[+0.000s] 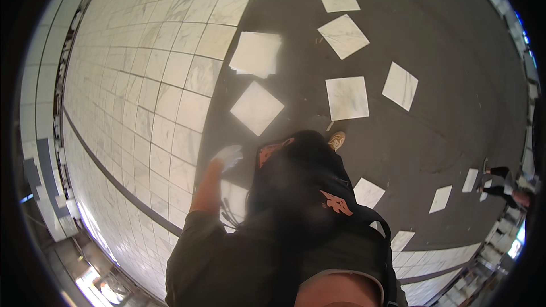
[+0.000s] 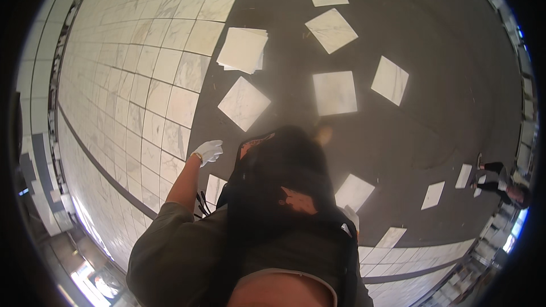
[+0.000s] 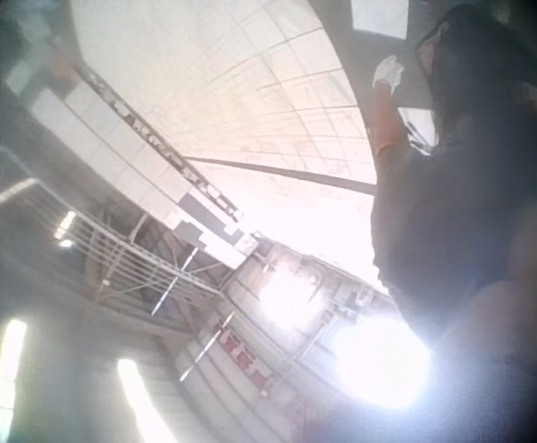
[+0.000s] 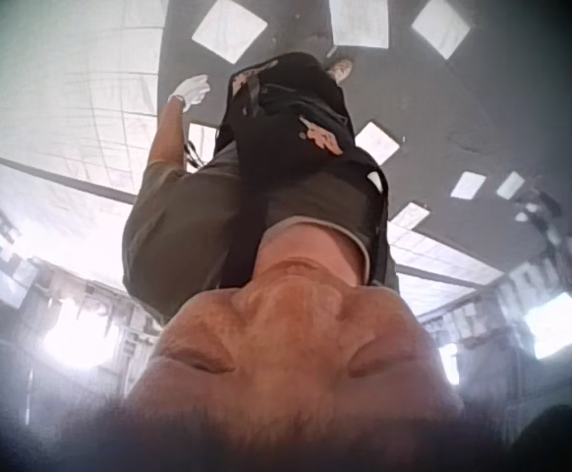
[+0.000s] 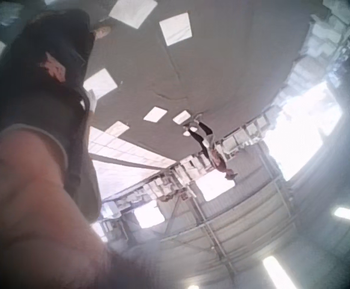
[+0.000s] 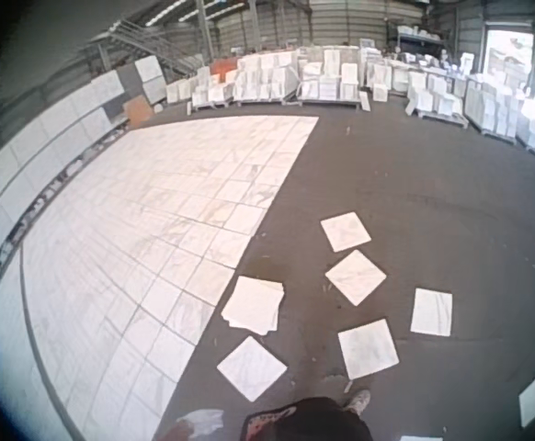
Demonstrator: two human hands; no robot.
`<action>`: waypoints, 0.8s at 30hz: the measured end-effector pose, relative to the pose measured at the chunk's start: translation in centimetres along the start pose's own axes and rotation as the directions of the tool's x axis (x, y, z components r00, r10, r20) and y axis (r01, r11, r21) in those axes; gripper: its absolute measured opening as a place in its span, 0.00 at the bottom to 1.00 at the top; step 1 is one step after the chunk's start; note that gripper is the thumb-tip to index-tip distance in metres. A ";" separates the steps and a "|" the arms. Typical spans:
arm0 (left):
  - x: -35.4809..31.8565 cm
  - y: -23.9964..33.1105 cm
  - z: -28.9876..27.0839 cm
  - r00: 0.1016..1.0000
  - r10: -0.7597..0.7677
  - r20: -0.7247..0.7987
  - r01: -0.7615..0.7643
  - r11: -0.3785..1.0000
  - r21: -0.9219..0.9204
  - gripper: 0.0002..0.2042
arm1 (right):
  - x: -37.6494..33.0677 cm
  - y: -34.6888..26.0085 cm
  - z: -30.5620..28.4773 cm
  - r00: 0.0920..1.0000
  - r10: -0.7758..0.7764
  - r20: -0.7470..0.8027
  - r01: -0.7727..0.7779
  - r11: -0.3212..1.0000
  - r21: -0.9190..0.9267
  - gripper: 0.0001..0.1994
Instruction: The person repeatedly picks up square tiles from the floor and places them into a grid pattern on the floor. They adjust the position of each tile to align with adjacent tiles. Another person is also seen placing tiles nearby.
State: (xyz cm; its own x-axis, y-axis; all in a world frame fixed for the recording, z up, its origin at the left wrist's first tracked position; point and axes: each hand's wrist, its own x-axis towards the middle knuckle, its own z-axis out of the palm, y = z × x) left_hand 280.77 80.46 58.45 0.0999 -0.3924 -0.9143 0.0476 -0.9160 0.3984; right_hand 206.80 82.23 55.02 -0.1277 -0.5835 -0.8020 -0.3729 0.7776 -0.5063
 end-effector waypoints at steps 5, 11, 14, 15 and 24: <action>-0.2 1.3 4.7 0.987 0.108 0.118 -0.084 0.978 -0.190 0.16 | 7.5 -7.1 -7.0 0.926 -0.113 0.359 0.278 0.848 -0.451 0.08; -0.6 0.5 9.8 0.994 0.108 0.005 -0.101 0.943 -0.316 0.10 | 14.1 -23.4 -13.3 0.972 -0.047 0.229 0.114 0.951 -0.287 0.20; -2.6 -0.7 11.3 0.961 0.278 -0.009 -0.277 0.954 -0.115 0.10 | 17.9 -33.0 -12.4 0.973 0.194 0.127 -0.190 0.981 -0.046 0.26; -3.1 -1.2 11.6 0.971 0.237 -0.042 -0.241 0.952 -0.187 0.10 | 18.9 -36.0 -11.1 0.992 0.079 0.101 -0.062 0.985 -0.162 0.10; 6.0 -7.2 2.9 0.874 0.486 0.012 -0.449 0.816 -0.364 0.03 | 24.4 -58.0 6.7 0.878 -0.167 0.448 0.336 0.882 -0.331 0.13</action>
State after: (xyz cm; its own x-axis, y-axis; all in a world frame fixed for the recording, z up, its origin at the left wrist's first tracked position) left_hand 278.09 84.44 49.93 0.0982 -0.7892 -0.6062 0.3557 -0.5411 0.7620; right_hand 231.46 24.47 62.74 0.3615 -0.5373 -0.7620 -0.6762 0.4116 -0.6110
